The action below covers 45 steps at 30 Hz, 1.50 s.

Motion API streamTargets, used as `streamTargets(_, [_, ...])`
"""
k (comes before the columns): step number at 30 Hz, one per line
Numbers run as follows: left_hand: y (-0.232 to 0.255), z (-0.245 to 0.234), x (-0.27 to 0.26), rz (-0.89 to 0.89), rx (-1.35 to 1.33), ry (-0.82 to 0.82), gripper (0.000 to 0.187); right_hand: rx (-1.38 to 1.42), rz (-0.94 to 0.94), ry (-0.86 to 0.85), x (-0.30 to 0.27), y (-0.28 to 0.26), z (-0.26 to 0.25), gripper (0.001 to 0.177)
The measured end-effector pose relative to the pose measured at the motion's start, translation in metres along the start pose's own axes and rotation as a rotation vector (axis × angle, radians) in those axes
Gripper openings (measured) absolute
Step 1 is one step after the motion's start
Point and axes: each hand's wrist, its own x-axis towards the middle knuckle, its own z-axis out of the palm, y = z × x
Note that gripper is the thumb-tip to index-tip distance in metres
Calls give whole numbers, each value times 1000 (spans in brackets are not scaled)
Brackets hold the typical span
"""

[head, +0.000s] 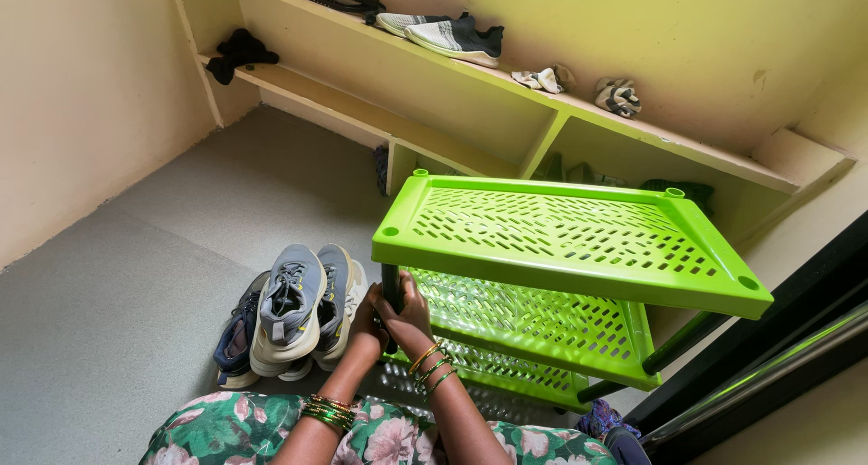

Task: The person assembles a green plastic three-tier shoe rack by inserting metal poles into the corner holes of the perforated trays and stacking them. The person handles the trays and poles by hand, aligning and securing each tier in sequence.

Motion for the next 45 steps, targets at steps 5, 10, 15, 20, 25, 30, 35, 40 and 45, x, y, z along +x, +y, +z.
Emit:
streamTargets(5, [26,30,-64,630,961,80,53,-1,-18,24,-2,-6,-5,47])
streamTargets(10, [41,71,-111,489,1218,222,49,124,92,24,-7,-1,-7,41])
streamTargets(15, [30,85,-119,835,1295,235,43,122,26,57,-11,17,-17,33])
streamTargets(20, [20,98,-131,987,1335,264,70,186,52,91,-15,33,-33,28])
streamTargets(25, [22,125,-160,948,1451,305,75,-12,66,186,-24,42,-54,26])
streamTargets(30, [12,147,-183,1006,1550,216,79,-147,2,184,-35,43,-80,21])
streamTargets(35, [-12,152,-184,978,1636,132,63,-213,120,147,-49,48,-99,25])
streamTargets(40, [-33,145,-180,800,1598,-157,78,-397,103,139,-64,68,-117,29])
streamTargets(45, [-47,136,-180,639,1963,-209,74,-631,230,105,-76,97,-141,44])
